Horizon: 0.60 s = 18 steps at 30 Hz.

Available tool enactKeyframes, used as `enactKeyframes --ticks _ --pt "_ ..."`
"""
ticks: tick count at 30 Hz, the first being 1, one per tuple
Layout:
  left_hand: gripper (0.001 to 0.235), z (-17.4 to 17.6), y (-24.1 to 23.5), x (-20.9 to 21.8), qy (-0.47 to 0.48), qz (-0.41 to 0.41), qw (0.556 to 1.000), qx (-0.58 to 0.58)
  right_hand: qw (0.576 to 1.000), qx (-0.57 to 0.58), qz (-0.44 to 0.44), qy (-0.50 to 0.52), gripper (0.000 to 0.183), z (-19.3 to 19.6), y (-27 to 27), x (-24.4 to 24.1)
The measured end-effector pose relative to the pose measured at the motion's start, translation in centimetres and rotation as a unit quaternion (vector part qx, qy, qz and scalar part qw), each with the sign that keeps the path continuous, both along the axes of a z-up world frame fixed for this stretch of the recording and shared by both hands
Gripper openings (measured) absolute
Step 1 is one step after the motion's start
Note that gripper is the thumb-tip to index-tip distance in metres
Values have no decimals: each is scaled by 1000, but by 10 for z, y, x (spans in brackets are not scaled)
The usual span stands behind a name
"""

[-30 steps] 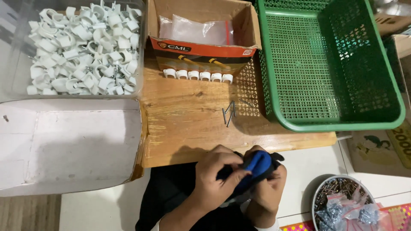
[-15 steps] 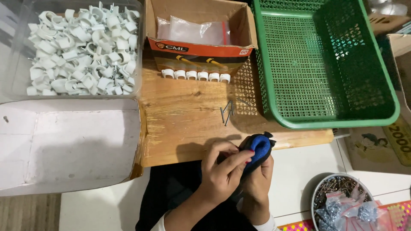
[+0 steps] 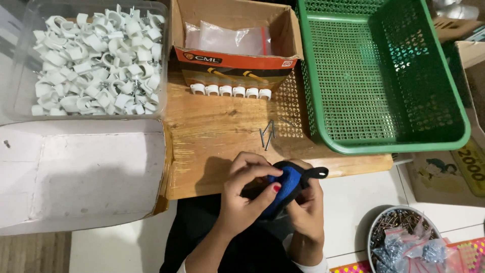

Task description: Manually assembling plastic cable clips by inserting metal nails into them one by one.

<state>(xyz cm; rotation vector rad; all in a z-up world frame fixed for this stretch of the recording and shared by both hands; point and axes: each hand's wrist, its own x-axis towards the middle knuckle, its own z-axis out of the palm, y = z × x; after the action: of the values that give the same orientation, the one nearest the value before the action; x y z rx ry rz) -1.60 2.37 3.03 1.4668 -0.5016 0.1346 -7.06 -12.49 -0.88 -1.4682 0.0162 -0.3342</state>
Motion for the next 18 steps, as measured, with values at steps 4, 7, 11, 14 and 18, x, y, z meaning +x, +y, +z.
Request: enactKeyframes --ticks 4,7,11,14,18 --pt "12 -2 10 5 90 -86 991 -45 1000 -8 -17 -4 41 -8 -3 -3" --pt "10 -11 13 6 139 -188 958 -163 1000 1 -12 -17 45 -15 -16 -9" --pt "16 -25 17 9 158 -230 922 -270 994 55 -89 -16 48 -6 -32 -22" --pt "17 -23 22 11 172 -243 909 -292 966 17 -229 -117 51 19 -37 -17" --pt "13 -21 23 13 166 -177 931 -273 846 -185 -447 -226 39 68 -57 -7"
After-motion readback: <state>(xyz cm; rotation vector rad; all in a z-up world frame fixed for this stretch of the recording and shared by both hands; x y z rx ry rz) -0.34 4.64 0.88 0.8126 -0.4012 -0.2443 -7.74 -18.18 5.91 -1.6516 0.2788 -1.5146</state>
